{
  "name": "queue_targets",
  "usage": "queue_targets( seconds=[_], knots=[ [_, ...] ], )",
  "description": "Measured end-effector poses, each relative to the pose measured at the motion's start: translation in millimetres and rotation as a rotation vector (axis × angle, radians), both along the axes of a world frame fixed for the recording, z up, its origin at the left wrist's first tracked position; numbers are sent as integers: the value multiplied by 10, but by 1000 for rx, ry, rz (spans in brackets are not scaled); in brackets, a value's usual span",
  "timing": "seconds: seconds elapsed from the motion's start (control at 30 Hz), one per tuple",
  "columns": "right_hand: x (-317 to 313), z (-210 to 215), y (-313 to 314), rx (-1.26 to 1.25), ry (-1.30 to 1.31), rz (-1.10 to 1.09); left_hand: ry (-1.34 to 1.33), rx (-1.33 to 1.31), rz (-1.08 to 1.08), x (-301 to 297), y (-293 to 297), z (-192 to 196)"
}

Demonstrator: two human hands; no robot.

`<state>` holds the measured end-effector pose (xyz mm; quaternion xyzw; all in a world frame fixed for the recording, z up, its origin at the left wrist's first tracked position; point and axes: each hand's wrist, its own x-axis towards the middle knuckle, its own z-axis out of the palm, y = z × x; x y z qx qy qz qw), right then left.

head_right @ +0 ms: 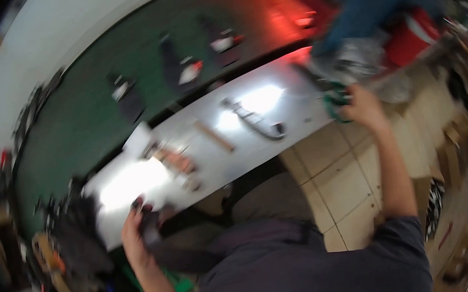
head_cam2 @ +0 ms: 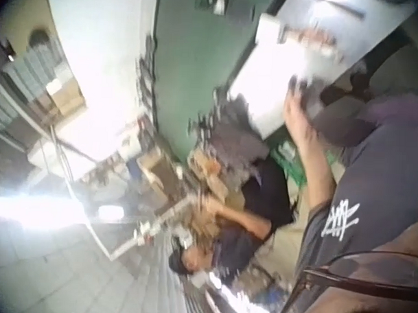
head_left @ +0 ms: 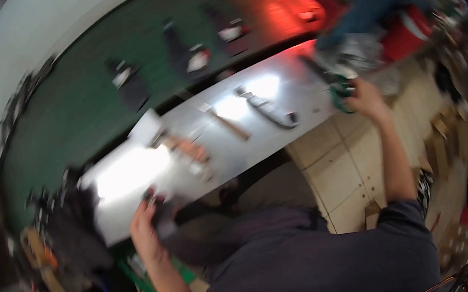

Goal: Assemble and inspect shoe components on a production line.

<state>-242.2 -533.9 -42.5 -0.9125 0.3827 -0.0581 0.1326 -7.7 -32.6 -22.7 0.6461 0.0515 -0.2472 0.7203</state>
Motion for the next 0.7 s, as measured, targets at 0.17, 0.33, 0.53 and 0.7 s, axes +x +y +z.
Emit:
queue_targets(
  seconds=[0.17, 0.33, 0.53, 0.7],
  knots=[
    [-308, -19, -399, 318, -12, -14, 100, -164, -109, 80, -87, -7],
    [-146, 93, 1, 814, -303, 71, 98, -172, -83, 71, 90, -18],
    [368, 634, 1382, 976, -410, 207, 42, -82, -134, 75, 96, -36],
    [725, 685, 2049, 640, -262, 567, -64, 38, -212, 21, 11, 85]
  ],
)
